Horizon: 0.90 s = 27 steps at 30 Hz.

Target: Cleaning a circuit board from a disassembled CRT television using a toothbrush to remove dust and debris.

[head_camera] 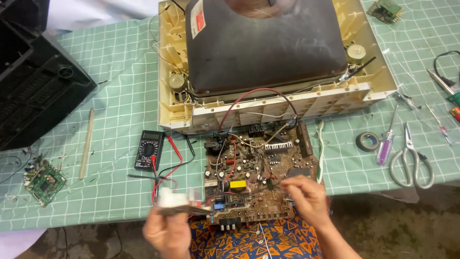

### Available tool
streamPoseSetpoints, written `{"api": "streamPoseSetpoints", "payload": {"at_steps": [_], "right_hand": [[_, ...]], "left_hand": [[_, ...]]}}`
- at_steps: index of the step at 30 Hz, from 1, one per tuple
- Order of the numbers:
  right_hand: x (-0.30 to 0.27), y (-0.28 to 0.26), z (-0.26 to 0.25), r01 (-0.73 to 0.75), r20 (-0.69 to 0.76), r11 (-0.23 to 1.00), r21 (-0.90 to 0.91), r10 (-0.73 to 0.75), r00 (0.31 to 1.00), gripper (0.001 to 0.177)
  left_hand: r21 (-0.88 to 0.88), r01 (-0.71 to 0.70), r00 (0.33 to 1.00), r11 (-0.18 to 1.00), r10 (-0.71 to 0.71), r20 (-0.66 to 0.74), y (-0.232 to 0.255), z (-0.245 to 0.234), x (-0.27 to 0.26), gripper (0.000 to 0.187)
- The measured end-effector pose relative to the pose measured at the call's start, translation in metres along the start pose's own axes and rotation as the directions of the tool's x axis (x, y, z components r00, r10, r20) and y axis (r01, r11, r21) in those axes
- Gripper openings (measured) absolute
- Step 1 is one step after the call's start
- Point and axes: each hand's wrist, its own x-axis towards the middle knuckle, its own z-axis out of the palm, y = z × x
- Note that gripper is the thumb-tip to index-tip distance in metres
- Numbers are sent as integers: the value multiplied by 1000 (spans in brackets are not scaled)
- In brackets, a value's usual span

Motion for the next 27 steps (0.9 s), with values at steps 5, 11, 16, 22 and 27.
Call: {"api": "streamPoseSetpoints", "payload": {"at_steps": [5, 11, 16, 22, 27], "right_hand": [[-21, -10, 18, 335, 112, 934, -127, -322, 940, 48], [-70, 17, 21, 212, 22, 928, 307, -230, 973, 49], [-99, 57, 5, 139, -147, 975, 174, -114, 983, 34], [-80, 42, -15, 65, -447, 992, 107, -11, 894, 10], [-44, 21, -59, 167, -598, 918, 359, 89, 796, 10]], "left_hand": [[151, -371, 754, 916, 203, 625, 43, 94, -7, 45], [-91, -229, 422, 969, 184, 888, 61, 174, -34, 32], [-60, -317, 376, 947, 184, 908, 31, 178, -57, 40], [-45, -270, 528, 962, 186, 829, -11, 163, -60, 55], [422, -270, 265, 865, -355, 897, -29, 152, -54, 95]]}}
